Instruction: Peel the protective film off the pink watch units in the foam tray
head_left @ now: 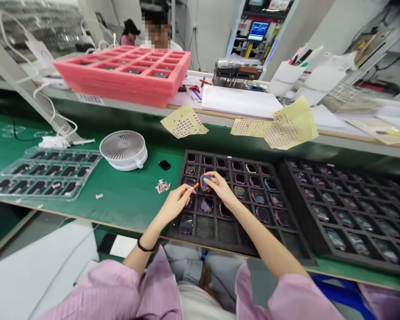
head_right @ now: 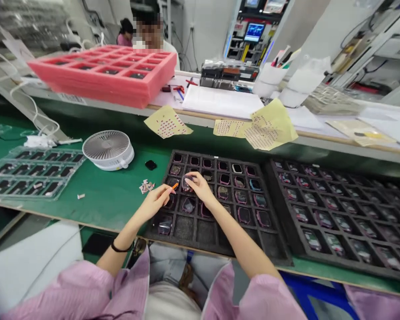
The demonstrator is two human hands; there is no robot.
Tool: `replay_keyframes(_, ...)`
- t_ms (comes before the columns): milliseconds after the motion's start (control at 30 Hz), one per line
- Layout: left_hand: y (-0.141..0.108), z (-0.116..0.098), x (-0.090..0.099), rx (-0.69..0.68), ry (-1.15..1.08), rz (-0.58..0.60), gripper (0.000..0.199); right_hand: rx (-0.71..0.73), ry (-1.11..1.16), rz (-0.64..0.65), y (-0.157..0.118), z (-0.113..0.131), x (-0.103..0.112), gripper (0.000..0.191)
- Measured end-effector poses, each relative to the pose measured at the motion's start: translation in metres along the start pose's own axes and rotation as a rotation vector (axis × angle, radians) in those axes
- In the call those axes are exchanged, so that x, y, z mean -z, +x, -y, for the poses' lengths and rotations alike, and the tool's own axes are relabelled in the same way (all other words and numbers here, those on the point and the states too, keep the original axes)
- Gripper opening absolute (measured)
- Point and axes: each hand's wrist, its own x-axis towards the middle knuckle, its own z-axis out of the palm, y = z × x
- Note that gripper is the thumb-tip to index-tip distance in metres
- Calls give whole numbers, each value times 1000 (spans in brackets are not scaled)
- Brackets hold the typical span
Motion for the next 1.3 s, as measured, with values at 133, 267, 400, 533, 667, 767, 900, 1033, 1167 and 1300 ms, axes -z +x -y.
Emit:
replay_keyframes(133, 6, -8, -25, 53, -211, 109, 37, -109, 380, 17, -10, 16, -8, 30)
replay_keyframes(267, 9, -12, -36, 24, -226, 108, 39, -136, 523, 21, -18, 25, -16, 26)
replay_keyframes(400, 8, -16, -37, 49, -185, 112, 39, -141, 616, 34, -21, 29, -16, 25)
replay_keyframes(533, 6, -20, -39, 56, -170, 118, 39, -166, 675, 32, -21, 29, -13, 27)
replay_keyframes(667, 7, -23, -40, 40, -142, 117, 39, -111, 605, 20, -22, 32, -12, 28)
replay_keyframes(767, 7, -24, -37, 46, -118, 136, 40, -35, 474, -20, -25, 37, -10, 26)
replay_keyframes(900, 6, -29, -34, 56, -131, 175, 40, -79, 512, 16, -27, 42, -9, 27)
replay_keyframes(1033, 5, -32, -40, 35, -211, 162, 42, -256, 778, 181, -27, 43, -13, 31)
replay_keyframes(1167, 4, -30, -46, 40, -270, 134, 45, -229, 854, 162, -24, 39, -14, 33)
replay_keyframes(1300, 7, -29, -44, 75, -270, 96, 49, -214, 850, 177, -20, 31, -13, 35)
